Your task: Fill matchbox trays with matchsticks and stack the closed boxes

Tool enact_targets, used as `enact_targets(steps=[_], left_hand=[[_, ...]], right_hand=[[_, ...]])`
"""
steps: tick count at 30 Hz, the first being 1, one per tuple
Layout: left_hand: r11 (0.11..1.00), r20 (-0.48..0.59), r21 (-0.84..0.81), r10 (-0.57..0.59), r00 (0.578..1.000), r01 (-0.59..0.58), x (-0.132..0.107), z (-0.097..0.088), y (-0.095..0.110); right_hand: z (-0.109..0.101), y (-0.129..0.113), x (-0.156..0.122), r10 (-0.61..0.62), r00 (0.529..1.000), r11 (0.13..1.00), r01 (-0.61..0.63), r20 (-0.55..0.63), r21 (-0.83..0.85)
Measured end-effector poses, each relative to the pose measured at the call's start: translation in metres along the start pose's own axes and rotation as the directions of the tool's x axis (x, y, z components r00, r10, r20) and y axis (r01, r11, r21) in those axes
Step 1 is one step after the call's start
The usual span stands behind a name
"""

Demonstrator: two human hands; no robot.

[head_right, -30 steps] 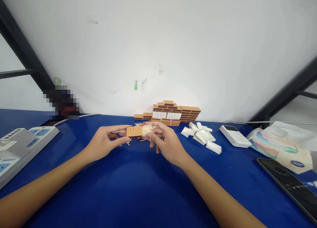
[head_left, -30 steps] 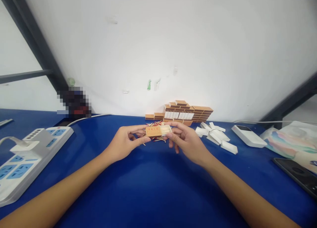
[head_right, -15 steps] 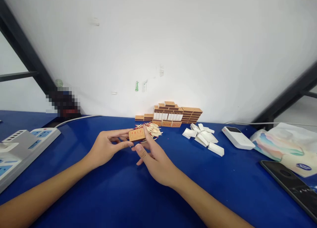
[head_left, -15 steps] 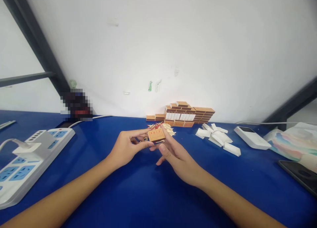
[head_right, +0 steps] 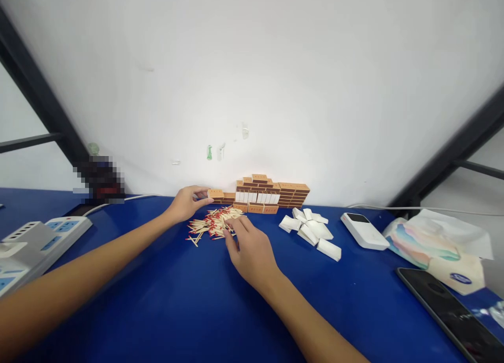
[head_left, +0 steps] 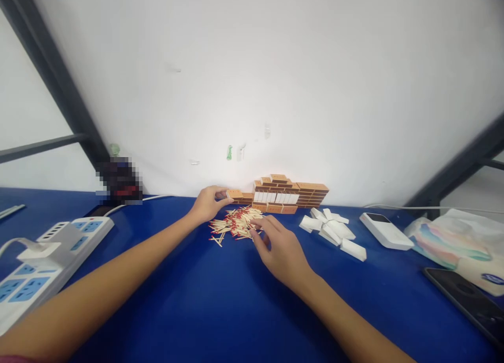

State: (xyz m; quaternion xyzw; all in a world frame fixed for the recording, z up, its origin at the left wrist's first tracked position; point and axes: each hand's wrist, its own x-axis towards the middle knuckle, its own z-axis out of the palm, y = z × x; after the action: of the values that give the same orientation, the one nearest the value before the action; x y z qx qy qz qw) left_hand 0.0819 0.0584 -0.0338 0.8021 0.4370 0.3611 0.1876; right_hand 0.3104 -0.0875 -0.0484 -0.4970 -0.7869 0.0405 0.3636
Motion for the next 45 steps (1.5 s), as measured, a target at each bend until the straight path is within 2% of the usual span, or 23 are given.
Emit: enact_targets(steps=[4, 10, 15, 18, 21, 23, 25, 26, 28, 30, 31, 35, 38, 40, 42, 44, 45], left_hand=[[0.999, 0.042, 0.025, -0.041, 0.998, 0.040, 0.006, 0.004, -0.008], [0.971, -0.076, 0.149, -0.180, 0.981, 0.189, 0.011, 0.016, -0.019], [0.938, -0.147, 0.265, -0.191, 0.970, 0.225, 0.016, 0.028, -0.012], [0.922, -0.164, 0.317, -0.178, 0.970, 0.223, 0.014, 0.021, -0.001], [0.920, -0.169, 0.335, -0.153, 0.974, 0.203, 0.001, 0.001, 0.013], [0.934, -0.145, 0.316, -0.125, 0.981, 0.166, -0.016, -0.017, 0.020], [0.947, -0.151, 0.294, -0.085, 0.985, 0.127, -0.038, -0.034, 0.020], [0.950, -0.183, 0.300, -0.033, 0.983, 0.088, -0.049, -0.041, 0.017], [0.958, -0.269, 0.282, 0.032, 0.963, 0.047, -0.068, -0.051, 0.006], [0.941, -0.350, 0.338, 0.105, 0.931, 0.021, -0.080, -0.058, -0.008], [0.926, -0.321, 0.376, 0.123, 0.939, 0.008, -0.083, -0.061, -0.015], [0.868, -0.281, 0.495, 0.141, 0.949, 0.018, -0.081, -0.068, -0.030], [0.841, -0.254, 0.538, 0.228, 0.940, -0.058, -0.078, -0.063, -0.024], [0.820, -0.203, 0.553, 0.304, 0.931, -0.147, -0.080, -0.055, -0.016], [0.806, -0.147, 0.530, 0.394, 0.907, -0.263, -0.083, -0.045, -0.009], [0.794, -0.118, 0.508, 0.449, 0.886, -0.334, -0.086, -0.038, -0.003], [0.792, -0.102, 0.497, 0.459, 0.882, -0.355, -0.087, -0.035, -0.002]], right_hand=[[-0.001, 0.000, 0.001, -0.066, 0.998, 0.995, 0.067, 0.006, -0.077], [-0.001, 0.004, 0.000, -0.131, 0.991, 0.981, 0.127, -0.024, -0.145], [0.001, 0.003, -0.001, -0.110, 0.994, 0.984, 0.108, -0.007, -0.140], [-0.003, 0.006, 0.005, -0.077, 0.997, 0.983, 0.081, 0.031, -0.167], [-0.026, 0.026, 0.016, 0.020, 0.997, 0.956, 0.002, 0.073, -0.292], [-0.053, 0.050, 0.023, 0.163, 0.986, 0.899, -0.136, 0.031, -0.416], [-0.084, 0.079, 0.024, 0.331, 0.943, 0.808, -0.306, -0.043, -0.504], [-0.097, 0.093, 0.023, 0.386, 0.921, 0.776, -0.355, -0.052, -0.521], [-0.115, 0.114, 0.017, 0.435, 0.900, 0.786, -0.368, 0.021, -0.497], [-0.121, 0.126, 0.012, 0.454, 0.884, 0.820, -0.365, 0.113, -0.441], [-0.120, 0.127, 0.010, 0.465, 0.871, 0.827, -0.363, 0.160, -0.428], [-0.109, 0.121, 0.012, 0.479, 0.832, 0.831, -0.327, 0.279, -0.450], [-0.107, 0.112, 0.017, 0.441, 0.867, 0.833, -0.300, 0.231, -0.464], [-0.105, 0.099, 0.020, 0.352, 0.926, 0.858, -0.262, 0.136, -0.441], [-0.095, 0.076, 0.020, 0.214, 0.975, 0.922, -0.179, 0.066, -0.344], [-0.074, 0.043, 0.016, 0.064, 0.987, 0.991, -0.046, 0.146, -0.122], [-0.060, 0.025, 0.013, 0.004, 0.977, 1.000, -0.001, 0.211, -0.014]])
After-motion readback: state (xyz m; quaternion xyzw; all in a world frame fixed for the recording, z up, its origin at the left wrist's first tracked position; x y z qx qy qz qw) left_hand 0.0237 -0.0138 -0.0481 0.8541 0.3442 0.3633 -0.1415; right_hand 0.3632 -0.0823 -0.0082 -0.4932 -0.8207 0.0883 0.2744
